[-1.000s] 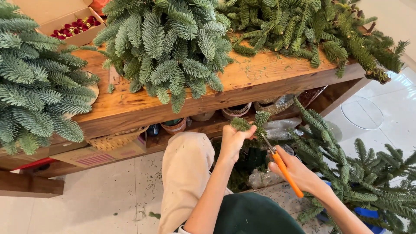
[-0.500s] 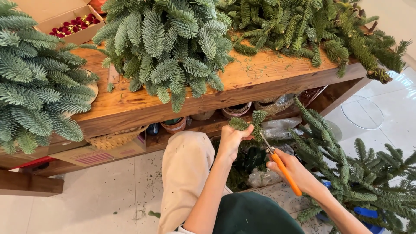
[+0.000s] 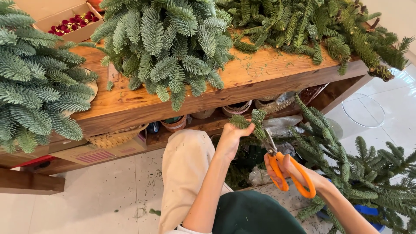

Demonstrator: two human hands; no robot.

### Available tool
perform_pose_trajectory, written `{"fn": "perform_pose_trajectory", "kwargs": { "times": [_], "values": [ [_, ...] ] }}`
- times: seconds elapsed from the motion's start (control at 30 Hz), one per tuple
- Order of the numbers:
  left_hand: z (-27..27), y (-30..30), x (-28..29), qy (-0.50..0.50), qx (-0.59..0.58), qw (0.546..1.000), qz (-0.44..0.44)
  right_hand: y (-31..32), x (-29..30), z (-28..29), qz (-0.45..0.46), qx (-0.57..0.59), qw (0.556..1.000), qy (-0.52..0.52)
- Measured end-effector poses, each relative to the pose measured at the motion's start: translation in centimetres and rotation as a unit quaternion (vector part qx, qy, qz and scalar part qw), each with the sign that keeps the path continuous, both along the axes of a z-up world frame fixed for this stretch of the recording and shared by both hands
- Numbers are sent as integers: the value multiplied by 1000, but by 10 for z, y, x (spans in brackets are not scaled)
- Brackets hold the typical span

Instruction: The person trims small artificial Christmas trees on a wooden table using orange-handled shears. They cut small branches from the trees and arrange the foliage to shape the trees.

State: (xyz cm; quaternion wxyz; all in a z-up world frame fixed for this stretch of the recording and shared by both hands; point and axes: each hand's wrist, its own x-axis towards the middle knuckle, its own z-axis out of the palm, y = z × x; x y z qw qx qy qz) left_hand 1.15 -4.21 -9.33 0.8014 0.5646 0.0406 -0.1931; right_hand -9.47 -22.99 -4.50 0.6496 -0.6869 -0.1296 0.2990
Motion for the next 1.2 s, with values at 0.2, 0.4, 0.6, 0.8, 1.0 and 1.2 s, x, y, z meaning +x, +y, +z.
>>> {"fn": "perform_pose_trajectory", "kwargs": {
  "times": [0.2,0.4,0.6,0.8,1.0,1.2],
  "values": [
    [1,-3,-1,5,-1,1000,-6,-4,-1,-3,-7,-18,1000,-8],
    [-2,-5,-1,7,2,1000,-2,-3,0,-2,-3,-6,1000,-14],
    [1,-3,-2,12,17,1000,-7,-2,1,2,7,-30,999,-8],
    [-8,-6,2,34,13,999,3,-12,0,-31,-58,1,995,85],
    [-11,-8,2,47,9,999,1,-7,1,-21,-77,-5,995,71],
    [-52,-35,18,-24,-1,998,57,-25,5,-59,-112,-65,991,16]
  ]
}}
